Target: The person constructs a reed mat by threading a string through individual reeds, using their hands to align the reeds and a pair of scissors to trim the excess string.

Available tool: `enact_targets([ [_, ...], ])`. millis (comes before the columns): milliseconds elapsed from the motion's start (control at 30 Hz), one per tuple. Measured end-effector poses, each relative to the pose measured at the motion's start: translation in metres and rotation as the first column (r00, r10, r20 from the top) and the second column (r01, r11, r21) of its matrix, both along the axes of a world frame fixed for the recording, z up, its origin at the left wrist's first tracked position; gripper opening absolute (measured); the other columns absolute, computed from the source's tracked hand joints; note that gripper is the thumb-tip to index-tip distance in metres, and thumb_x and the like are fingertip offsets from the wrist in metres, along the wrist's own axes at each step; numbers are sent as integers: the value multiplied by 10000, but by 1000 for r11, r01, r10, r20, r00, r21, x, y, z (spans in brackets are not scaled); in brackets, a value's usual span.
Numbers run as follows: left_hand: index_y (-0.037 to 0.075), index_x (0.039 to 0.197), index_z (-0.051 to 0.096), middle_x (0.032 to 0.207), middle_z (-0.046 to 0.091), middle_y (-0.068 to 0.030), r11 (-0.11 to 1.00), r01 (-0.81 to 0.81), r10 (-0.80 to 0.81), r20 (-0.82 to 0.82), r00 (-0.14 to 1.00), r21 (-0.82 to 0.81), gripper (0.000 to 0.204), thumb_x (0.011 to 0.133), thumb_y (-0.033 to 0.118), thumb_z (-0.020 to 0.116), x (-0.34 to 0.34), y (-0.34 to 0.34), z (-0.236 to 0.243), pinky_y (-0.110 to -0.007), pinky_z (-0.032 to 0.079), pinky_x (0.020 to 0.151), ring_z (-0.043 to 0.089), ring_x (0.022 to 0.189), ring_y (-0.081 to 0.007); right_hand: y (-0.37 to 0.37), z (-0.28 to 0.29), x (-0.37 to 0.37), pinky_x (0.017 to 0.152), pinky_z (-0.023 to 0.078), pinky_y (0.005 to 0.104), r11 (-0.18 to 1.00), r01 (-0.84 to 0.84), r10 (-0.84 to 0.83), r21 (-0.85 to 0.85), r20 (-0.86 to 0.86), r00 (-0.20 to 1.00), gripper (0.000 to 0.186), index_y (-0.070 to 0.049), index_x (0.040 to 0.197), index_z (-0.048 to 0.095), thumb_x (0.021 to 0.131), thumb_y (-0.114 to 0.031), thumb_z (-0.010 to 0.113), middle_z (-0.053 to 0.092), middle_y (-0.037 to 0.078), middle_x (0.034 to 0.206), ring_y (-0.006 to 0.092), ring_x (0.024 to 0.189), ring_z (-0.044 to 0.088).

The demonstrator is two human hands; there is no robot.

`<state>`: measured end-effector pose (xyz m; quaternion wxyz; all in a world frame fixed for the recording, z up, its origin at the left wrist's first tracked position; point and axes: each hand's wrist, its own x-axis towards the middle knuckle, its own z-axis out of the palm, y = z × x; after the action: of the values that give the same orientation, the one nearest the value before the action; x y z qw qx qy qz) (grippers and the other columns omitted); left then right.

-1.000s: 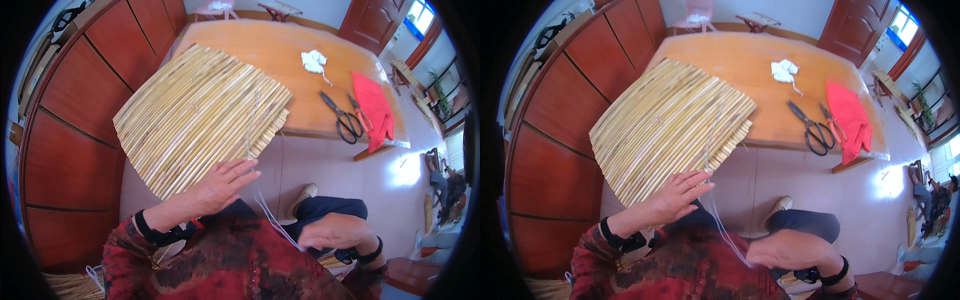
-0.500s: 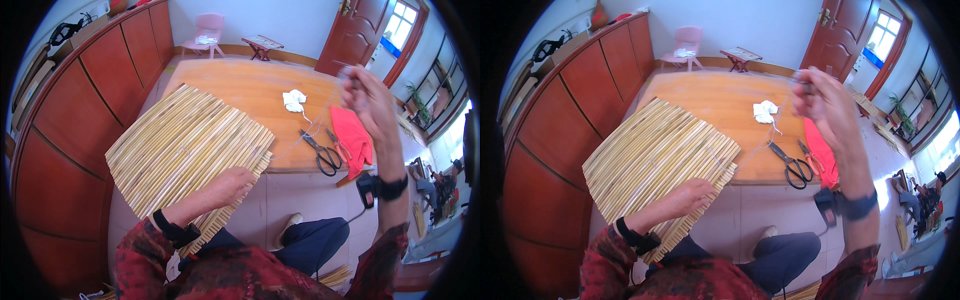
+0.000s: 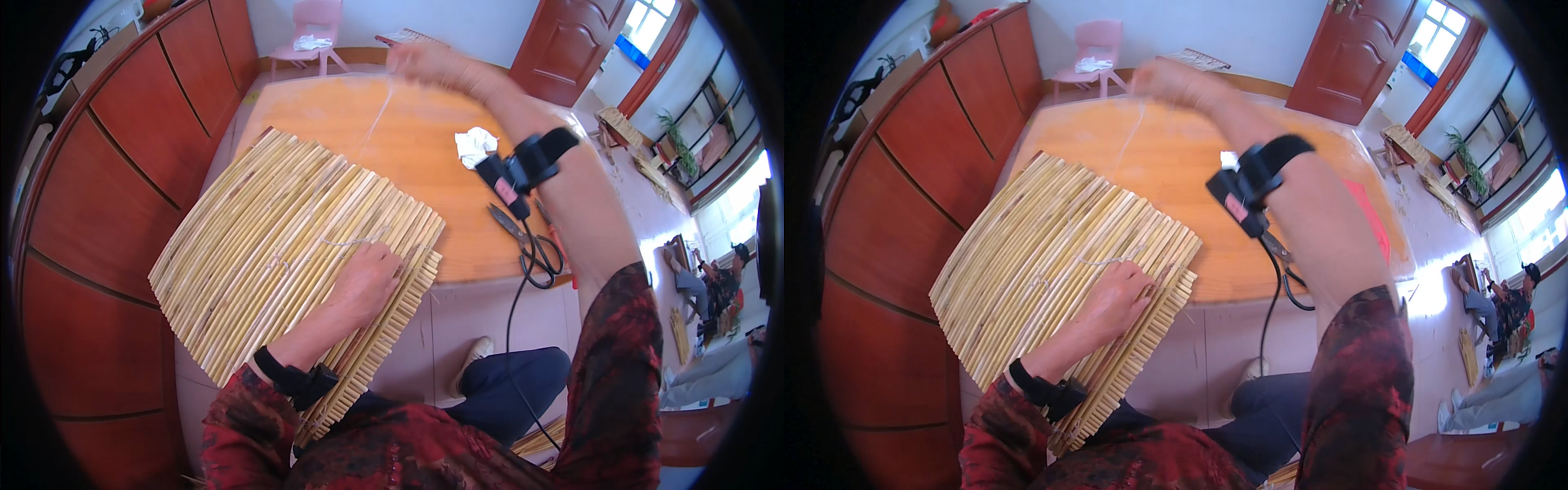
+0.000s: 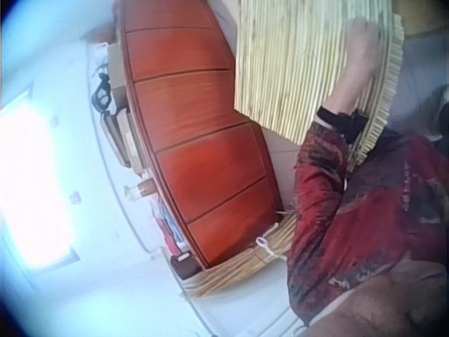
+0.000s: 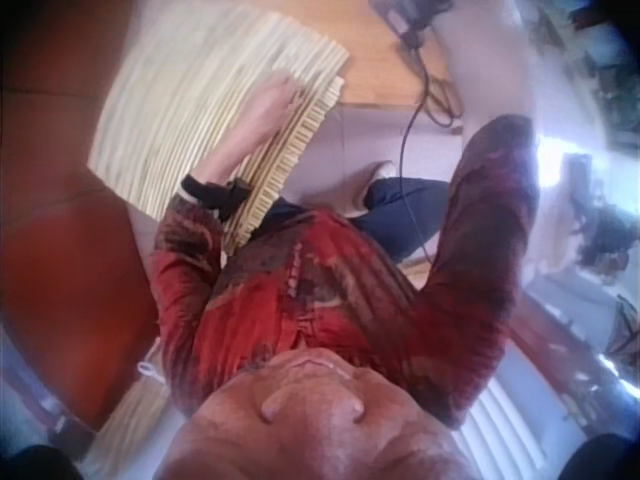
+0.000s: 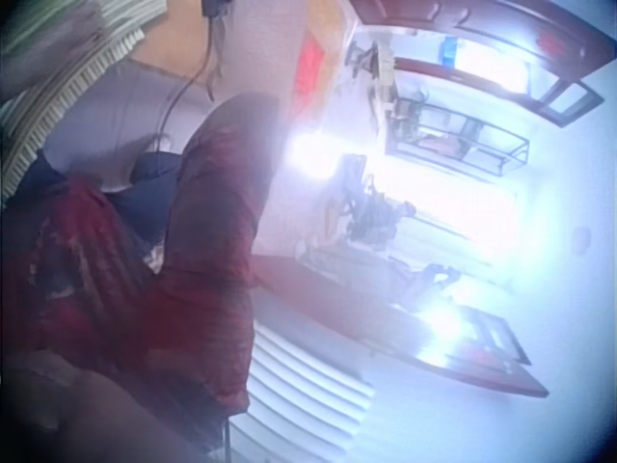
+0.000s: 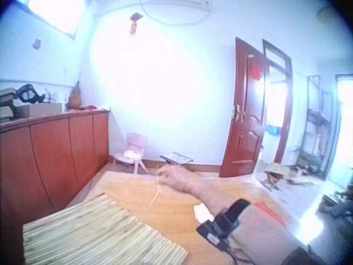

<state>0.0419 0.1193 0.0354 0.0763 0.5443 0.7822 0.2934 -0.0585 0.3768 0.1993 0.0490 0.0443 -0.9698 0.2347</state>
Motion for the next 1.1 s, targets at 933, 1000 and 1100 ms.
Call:
enact_targets([
  [933, -5, 772, 582, 779, 602, -163, 880, -38, 29, -26, 999, -473, 140, 696, 113, 586, -5, 46, 20, -395, 481, 678, 596, 727, -313, -82, -206, 212, 769, 448, 370, 965, 220, -253, -141, -287, 924, 231, -92, 967, 584, 738, -65, 570, 552, 106, 883, 301, 890, 500],
  [1000, -3, 732, 576, 746, 590, -156, 892, 4, 35, 77, 996, -451, 135, 674, 117, 597, -13, 45, 21, -393, 468, 649, 574, 705, -325, -81, -205, 213, 796, 437, 364, 963, 178, -237, -205, -315, 919, 261, -86, 981, 573, 723, -51, 584, 553, 104, 884, 303, 891, 499],
  [1100, 2, 704, 571, 740, 578, -149, 894, 48, 55, 218, 974, -445, 157, 647, 138, 624, -20, 47, 19, -382, 456, 624, 553, 696, -324, -83, -204, 212, 808, 433, 367, 967, 195, -238, -165, -307, 921, 280, -80, 996, 570, 718, -55, 597, 557, 109, 902, 301, 899, 500],
])
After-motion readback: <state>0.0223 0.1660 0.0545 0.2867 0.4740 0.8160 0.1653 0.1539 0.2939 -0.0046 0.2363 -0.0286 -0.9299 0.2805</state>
